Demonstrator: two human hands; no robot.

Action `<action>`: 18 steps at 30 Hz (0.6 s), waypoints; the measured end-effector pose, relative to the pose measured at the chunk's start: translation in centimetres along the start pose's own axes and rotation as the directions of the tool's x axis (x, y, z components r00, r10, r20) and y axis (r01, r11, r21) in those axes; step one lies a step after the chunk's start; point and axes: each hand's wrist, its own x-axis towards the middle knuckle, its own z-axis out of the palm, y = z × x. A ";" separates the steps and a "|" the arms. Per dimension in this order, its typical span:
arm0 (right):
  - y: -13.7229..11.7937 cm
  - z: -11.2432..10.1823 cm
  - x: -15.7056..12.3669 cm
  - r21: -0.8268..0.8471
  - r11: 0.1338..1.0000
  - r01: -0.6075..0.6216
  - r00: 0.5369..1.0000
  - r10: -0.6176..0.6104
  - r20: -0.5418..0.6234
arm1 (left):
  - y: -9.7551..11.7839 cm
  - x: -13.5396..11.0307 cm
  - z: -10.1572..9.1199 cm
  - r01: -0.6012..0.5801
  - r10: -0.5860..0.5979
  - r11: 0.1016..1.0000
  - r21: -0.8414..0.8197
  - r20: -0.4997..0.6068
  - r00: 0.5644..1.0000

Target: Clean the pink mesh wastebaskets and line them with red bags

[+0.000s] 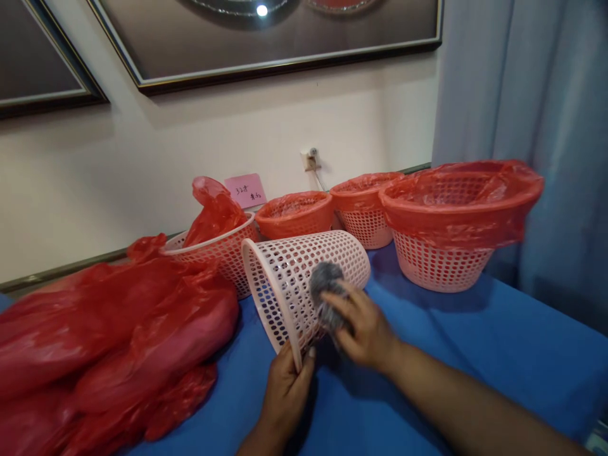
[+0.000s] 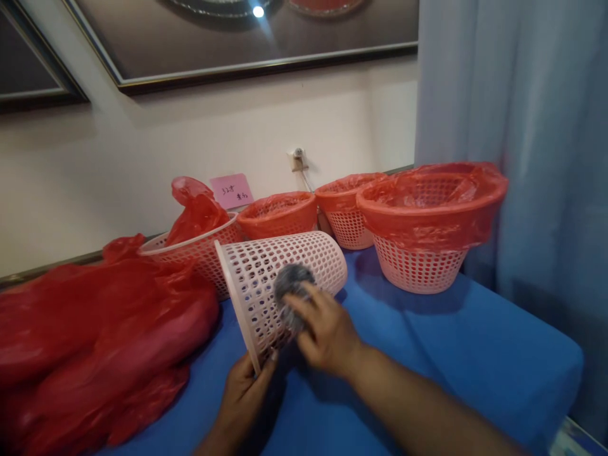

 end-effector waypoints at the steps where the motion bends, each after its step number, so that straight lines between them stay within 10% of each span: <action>1: 1.7 -0.3 0.5 -0.040 0.983 -0.177 0.982 0.174 -0.073 | 0.1 0.1 0.0 0.007 -0.007 1.000 0.009 -0.003 1.000; 3: 5.0 -1.0 1.5 -0.035 0.870 -0.492 0.856 0.476 -0.202 | 0.1 0.2 0.0 0.000 -0.001 0.999 0.038 0.018 1.000; 6: 6.9 -1.4 2.1 0.009 0.783 -0.622 0.756 0.603 -0.255 | 0.1 0.3 0.2 -0.051 0.043 0.994 0.101 0.078 0.996; 11: 1.3 -0.4 0.4 -0.023 0.990 -0.136 0.988 0.134 -0.073 | -0.2 0.4 0.2 -0.119 0.109 0.985 0.124 0.080 0.991; 14: -2.1 -0.1 -0.4 0.066 0.973 0.221 0.971 -0.226 0.076 | -0.1 0.3 0.0 -0.140 0.134 0.985 0.101 0.069 0.989; 18: -3.4 0.1 -0.2 0.159 0.915 0.371 0.909 -0.393 0.140 | 0.2 -0.3 -0.4 -0.107 0.107 0.994 0.005 -0.074 0.991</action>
